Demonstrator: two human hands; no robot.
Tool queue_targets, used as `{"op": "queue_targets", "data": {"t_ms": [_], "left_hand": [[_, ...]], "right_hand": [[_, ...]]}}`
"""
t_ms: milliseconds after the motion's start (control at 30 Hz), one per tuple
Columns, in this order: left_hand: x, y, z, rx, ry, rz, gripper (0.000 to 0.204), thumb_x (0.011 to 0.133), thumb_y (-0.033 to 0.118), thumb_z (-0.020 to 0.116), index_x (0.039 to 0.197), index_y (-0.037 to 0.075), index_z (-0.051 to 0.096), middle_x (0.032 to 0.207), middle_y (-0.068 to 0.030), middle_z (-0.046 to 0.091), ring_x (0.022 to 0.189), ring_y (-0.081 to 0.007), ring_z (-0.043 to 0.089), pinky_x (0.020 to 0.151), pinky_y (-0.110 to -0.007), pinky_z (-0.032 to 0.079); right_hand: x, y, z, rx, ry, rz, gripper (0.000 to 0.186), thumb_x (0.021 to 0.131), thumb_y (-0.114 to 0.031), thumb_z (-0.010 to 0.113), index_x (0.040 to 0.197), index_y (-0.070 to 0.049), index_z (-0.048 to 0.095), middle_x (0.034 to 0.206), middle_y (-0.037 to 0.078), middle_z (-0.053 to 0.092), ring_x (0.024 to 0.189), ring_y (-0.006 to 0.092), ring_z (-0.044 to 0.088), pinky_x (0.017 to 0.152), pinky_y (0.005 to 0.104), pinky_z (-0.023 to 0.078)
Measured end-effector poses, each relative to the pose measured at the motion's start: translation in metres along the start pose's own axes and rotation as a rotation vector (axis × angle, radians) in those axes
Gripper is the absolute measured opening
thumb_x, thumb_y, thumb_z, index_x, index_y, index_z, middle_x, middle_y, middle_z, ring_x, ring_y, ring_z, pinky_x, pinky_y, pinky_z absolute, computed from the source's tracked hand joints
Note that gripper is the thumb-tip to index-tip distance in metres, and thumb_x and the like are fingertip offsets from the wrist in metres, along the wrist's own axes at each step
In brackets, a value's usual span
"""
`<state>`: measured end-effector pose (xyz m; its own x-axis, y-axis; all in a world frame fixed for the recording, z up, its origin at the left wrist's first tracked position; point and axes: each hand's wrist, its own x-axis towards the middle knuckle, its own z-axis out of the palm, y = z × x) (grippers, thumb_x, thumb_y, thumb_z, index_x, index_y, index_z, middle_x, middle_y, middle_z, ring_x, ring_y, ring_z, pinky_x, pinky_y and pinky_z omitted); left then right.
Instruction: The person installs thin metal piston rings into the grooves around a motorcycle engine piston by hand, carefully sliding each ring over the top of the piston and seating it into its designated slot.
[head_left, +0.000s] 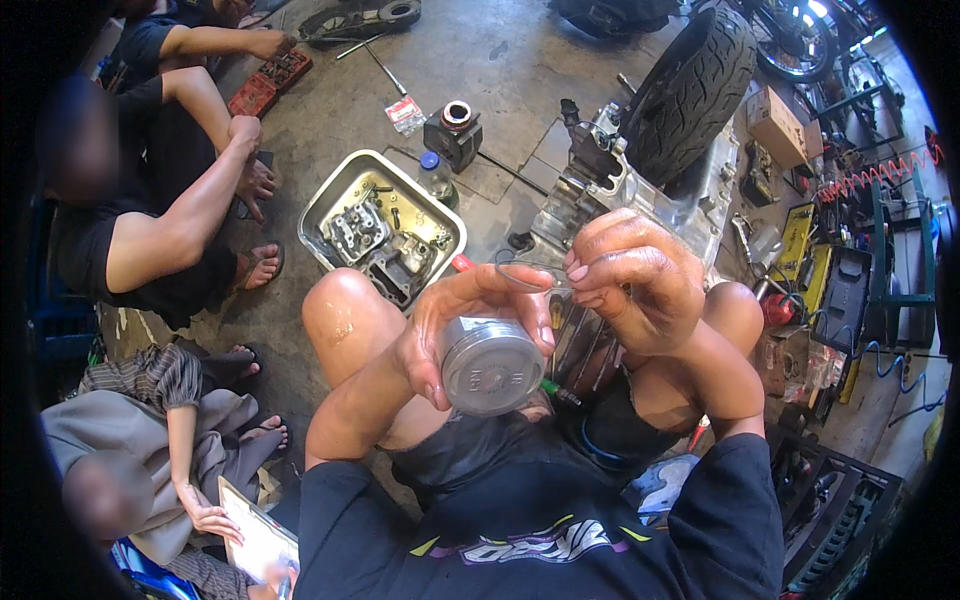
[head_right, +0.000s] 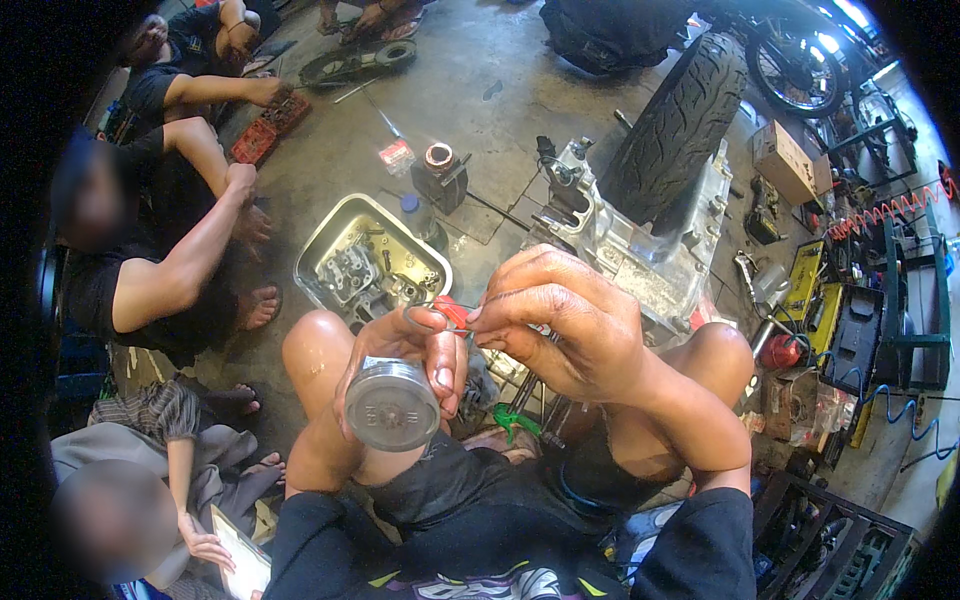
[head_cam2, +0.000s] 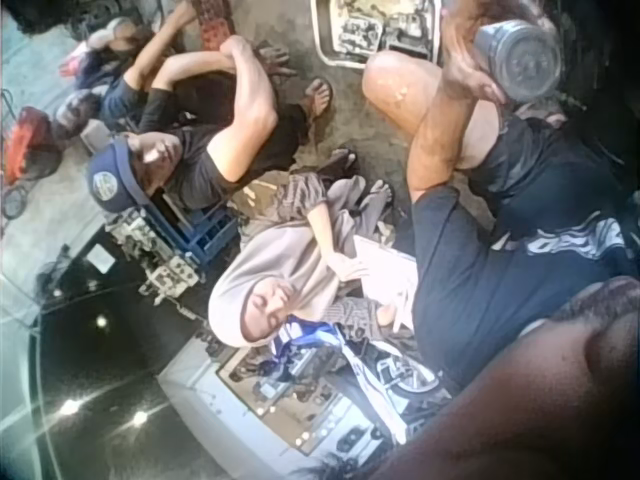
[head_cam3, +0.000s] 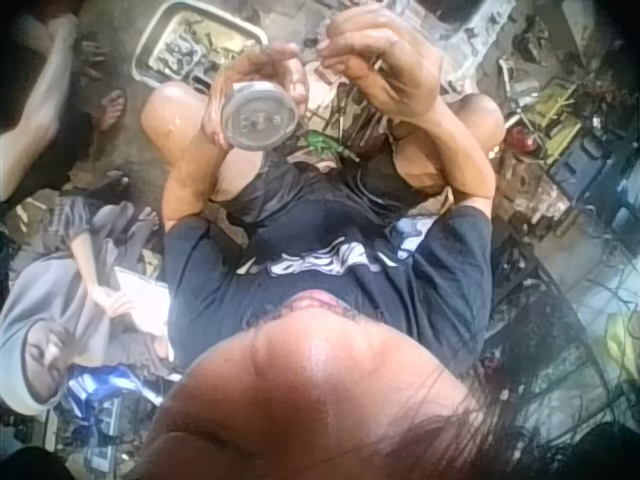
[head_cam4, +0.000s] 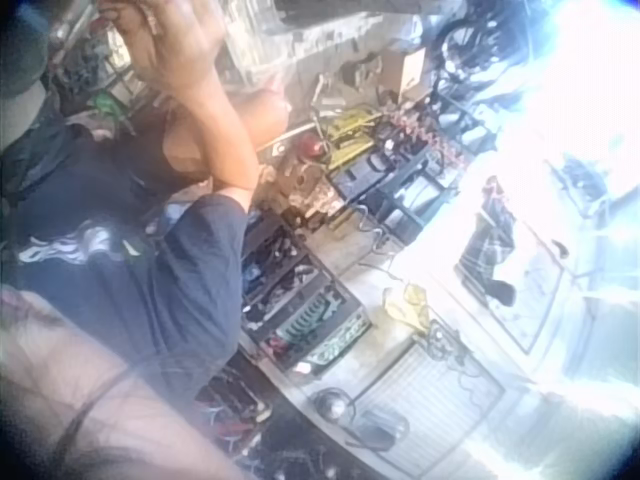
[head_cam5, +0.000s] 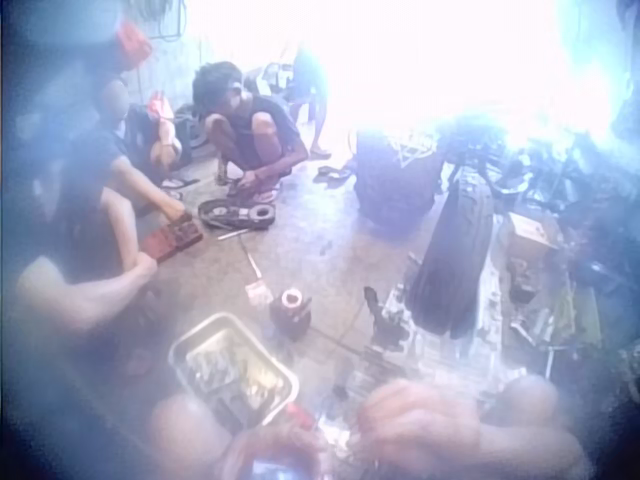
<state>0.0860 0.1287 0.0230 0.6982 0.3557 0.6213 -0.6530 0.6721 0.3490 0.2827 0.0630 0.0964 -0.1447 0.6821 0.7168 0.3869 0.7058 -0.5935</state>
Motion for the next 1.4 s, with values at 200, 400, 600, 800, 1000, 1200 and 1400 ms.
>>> {"op": "queue_targets", "data": {"t_ms": [200, 400, 600, 800, 1000, 1200, 1400], "left_hand": [[0.000, 0.001, -0.001, 0.014, -0.021, -0.003, 0.122, 0.058, 0.028, 0.097, 0.149, -0.016, 0.027, 0.118, -0.0248, 0.060, 0.115, -0.0321, 0.060, 0.095, -0.041, 0.051], [0.000, 0.006, 0.009, 0.026, 0.017, -0.045, 0.126, 0.059, 0.027, 0.097, 0.151, -0.017, 0.023, 0.118, -0.0245, 0.060, 0.115, -0.0316, 0.060, 0.096, -0.040, 0.051], [0.000, 0.000, 0.009, -0.015, -0.043, -0.028, 0.111, 0.062, 0.024, 0.097, 0.145, -0.009, 0.031, 0.117, -0.0257, 0.059, 0.113, -0.0350, 0.061, 0.095, -0.045, 0.052], [0.001, -0.001, 0.017, -0.104, -0.010, -0.050, 0.115, 0.062, 0.018, 0.098, 0.146, 0.000, 0.021, 0.115, -0.0266, 0.059, 0.112, -0.0376, 0.061, 0.093, -0.050, 0.054], [-0.002, 0.004, 0.018, -0.076, -0.029, -0.162, 0.130, 0.059, 0.021, 0.099, 0.153, -0.011, 0.014, 0.114, -0.0261, 0.062, 0.113, -0.0357, 0.063, 0.095, -0.045, 0.052], [0.003, -0.003, 0.024, -0.104, -0.011, -0.228, 0.141, 0.060, 0.020, 0.098, 0.156, -0.011, -0.001, 0.116, -0.0249, 0.062, 0.113, -0.0342, 0.062, 0.101, -0.043, 0.048], [0.006, -0.012, 0.025, -0.163, -0.023, -0.201, 0.145, 0.058, 0.017, 0.098, 0.158, -0.006, -0.005, 0.118, -0.0231, 0.060, 0.115, -0.0343, 0.060, 0.102, -0.043, 0.047]], "right_hand": [[-0.001, 0.000, 0.001, 0.020, 0.006, 0.007, 0.021, 0.080, 0.001, 0.077, 0.098, 0.000, 0.068, 0.086, 0.012, 0.067, 0.080, 0.0274, 0.067, 0.072, 0.0373, 0.055], [-0.001, -0.003, -0.003, 0.049, -0.002, 0.120, 0.020, 0.084, 0.000, 0.077, 0.102, 0.001, 0.068, 0.087, 0.011, 0.068, 0.081, 0.0228, 0.068, 0.073, 0.0324, 0.055], [0.001, -0.019, -0.004, 0.668, 0.284, 0.884, 0.019, 0.094, -0.008, 0.071, 0.109, 0.003, 0.067, 0.093, 0.005, 0.069, 0.083, 0.0101, 0.064, 0.072, 0.0241, 0.053], [0.001, -0.023, -0.005, 0.677, 0.228, 1.023, 0.023, 0.094, -0.011, 0.072, 0.112, 0.003, 0.066, 0.090, 0.006, 0.070, 0.076, 0.0091, 0.064, 0.068, 0.0226, 0.053], [0.010, -0.021, -0.006, 0.671, 0.135, 1.101, 0.020, 0.092, -0.011, 0.073, 0.107, 0.001, 0.068, 0.084, 0.005, 0.069, 0.068, 0.0094, 0.063, 0.063, 0.0227, 0.051], [0.000, -0.010, 0.001, 0.638, -0.033, 1.142, 0.027, 0.096, -0.016, 0.070, 0.112, 0.005, 0.066, 0.087, 0.005, 0.071, 0.074, 0.0078, 0.066, 0.063, 0.0206, 0.050], [-0.006, -0.007, 0.005, 0.743, -0.060, 1.138, 0.026, 0.096, -0.015, 0.070, 0.111, 0.006, 0.067, 0.087, 0.006, 0.071, 0.073, 0.0074, 0.065, 0.063, 0.0207, 0.050]]}}
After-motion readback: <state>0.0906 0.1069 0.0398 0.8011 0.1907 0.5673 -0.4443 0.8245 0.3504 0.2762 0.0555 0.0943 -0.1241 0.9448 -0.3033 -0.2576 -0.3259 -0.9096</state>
